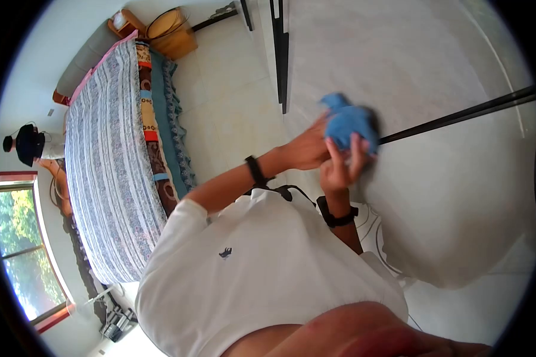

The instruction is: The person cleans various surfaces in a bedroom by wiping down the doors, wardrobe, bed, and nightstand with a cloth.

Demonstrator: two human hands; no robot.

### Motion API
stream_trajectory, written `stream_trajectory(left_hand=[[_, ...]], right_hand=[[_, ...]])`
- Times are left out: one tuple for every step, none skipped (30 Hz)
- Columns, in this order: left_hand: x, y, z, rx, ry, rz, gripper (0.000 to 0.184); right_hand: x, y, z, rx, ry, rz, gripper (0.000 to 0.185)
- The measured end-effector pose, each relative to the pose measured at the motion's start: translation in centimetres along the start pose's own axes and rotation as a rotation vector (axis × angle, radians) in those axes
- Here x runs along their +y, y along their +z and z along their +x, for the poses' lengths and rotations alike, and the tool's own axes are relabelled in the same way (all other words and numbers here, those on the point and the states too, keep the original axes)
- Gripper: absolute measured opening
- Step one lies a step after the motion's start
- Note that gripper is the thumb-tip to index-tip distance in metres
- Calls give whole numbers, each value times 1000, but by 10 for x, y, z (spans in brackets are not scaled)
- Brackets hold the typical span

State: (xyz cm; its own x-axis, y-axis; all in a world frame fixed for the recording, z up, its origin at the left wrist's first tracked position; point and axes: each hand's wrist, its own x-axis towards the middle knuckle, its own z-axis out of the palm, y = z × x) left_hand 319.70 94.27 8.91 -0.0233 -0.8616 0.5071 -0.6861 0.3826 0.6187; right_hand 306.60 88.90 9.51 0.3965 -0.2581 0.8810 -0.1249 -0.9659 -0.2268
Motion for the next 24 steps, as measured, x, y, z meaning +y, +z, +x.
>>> stream_trajectory(left_hand=[[13,-2,25,55,88,-118,47],[26,-6,42,61,82,-120,47],[37,-8,57,94,128,-23,50],[41,-8,65,121,178,73,53],[40,-7,68,113,183,68,53],[37,-6,69,138,197,89,55],[33,-7,70,162,209,110,57],[27,-5,68,150,209,108,57],[19,-1,64,164,213,36,57],[10,4,58,183,216,-36,57],[-1,10,48,185,216,-38,57],[-14,17,36,105,168,-20,56],[-27,24,27,26,122,-2,55],[-37,28,17,29,127,-8,55],[-46,33,7,34,34,-68,51],[-49,29,3,38,-58,-127,46],[-53,24,1,37,-47,-127,46],[-57,17,-2,-8,-44,-56,50],[-60,9,-1,-52,-45,16,55],[-65,2,0,-51,-46,16,55],[-72,-5,3,50,-30,55,59],[-78,-14,6,150,-16,93,64],[-76,-28,12,150,-18,91,64],[-75,-45,17,246,-80,174,69]], right_hand=[[-5,-13,21,124,-32,77,45],[-4,-22,44,237,-111,46,40],[0,-29,60,353,-189,10,36],[3,-34,66,352,-189,5,36],[4,-38,69,348,-198,-16,32],[4,-40,69,345,-201,-39,29],[4,-38,67,348,-189,-46,29],[3,-34,62,323,-173,-70,28],[2,-29,56,294,-160,-91,27],[3,-21,48,294,-135,-91,23],[7,-17,35,292,-135,-93,23],[12,-14,20,153,-121,-114,21],[15,-11,12,13,-108,-136,20],[13,-6,11,-31,-63,-190,22],[13,-2,7,-35,-66,-198,22],[14,3,2,-119,-38,-212,22],[15,10,-1,-193,-10,-227,22],[16,17,-4,-183,-2,-252,22],[15,23,0,-173,-5,-255,22],[13,27,2,-156,34,-213,23],[10,32,3,-143,74,-169,23],[12,38,6,-84,83,-38,27],[12,44,12,-87,84,-37,27],[11,49,21,-87,74,-11,27]])
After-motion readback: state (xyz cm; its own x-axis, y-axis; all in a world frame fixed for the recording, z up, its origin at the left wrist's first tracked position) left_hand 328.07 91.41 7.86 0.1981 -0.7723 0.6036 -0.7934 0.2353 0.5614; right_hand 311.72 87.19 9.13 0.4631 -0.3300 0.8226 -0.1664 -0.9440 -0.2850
